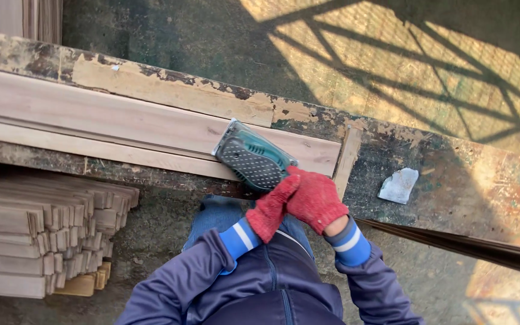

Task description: Sanding wooden planks using an orbital power sander and small pieces of sandpaper.

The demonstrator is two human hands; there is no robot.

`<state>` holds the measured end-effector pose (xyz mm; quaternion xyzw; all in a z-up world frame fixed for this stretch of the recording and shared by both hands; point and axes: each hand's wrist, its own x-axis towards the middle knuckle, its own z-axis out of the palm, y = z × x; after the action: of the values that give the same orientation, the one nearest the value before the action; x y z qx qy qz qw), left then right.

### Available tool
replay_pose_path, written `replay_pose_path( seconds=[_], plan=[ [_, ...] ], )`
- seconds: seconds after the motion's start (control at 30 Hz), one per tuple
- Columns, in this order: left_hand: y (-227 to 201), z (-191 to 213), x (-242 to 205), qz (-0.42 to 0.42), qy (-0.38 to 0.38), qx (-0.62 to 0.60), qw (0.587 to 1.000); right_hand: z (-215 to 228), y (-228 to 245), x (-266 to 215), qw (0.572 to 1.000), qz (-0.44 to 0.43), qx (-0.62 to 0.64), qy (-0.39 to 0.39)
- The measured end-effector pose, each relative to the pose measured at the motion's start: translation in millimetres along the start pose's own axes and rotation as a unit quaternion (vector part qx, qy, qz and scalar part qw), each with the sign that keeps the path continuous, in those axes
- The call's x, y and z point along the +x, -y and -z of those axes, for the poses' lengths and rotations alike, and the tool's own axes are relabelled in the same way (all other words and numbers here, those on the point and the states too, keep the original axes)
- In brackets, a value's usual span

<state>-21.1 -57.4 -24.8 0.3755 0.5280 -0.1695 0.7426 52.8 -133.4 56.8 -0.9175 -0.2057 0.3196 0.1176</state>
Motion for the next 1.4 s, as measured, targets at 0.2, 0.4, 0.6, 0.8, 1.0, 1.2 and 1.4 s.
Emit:
replay_pose_path(
  seconds=[0.2,0.4,0.6,0.8,1.0,1.2,1.4],
  plan=[
    [-19.6,-86.4,-51.8,-0.018,0.070,0.019,0.997,31.3,-69.5,-19.6,0.999,0.022,-0.025,0.010],
    [7.0,-127.2,-58.7,-0.064,0.174,-0.018,0.983,57.3,-100.5,-34.3,0.989,-0.127,-0.064,0.035],
    [2.4,-153.4,-65.2,-0.047,0.211,0.056,0.975,54.8,-164.3,-44.9,0.999,-0.015,-0.032,-0.001],
    [-2.3,-157.2,-71.4,-0.064,0.216,0.035,0.974,40.3,-210.6,-34.3,0.997,-0.075,0.004,-0.002],
    [1.6,-140.8,-53.3,-0.011,0.231,-0.038,0.972,46.8,-190.3,-24.2,0.998,-0.061,0.001,0.020],
    [21.5,-122.8,-12.7,0.051,0.249,-0.218,0.942,60.6,-112.9,3.7,0.992,-0.098,-0.070,0.037],
    [-26.0,-79.3,-29.5,0.048,0.205,-0.250,0.945,57.2,-83.5,22.6,0.993,-0.036,-0.106,0.046]
  ],
)
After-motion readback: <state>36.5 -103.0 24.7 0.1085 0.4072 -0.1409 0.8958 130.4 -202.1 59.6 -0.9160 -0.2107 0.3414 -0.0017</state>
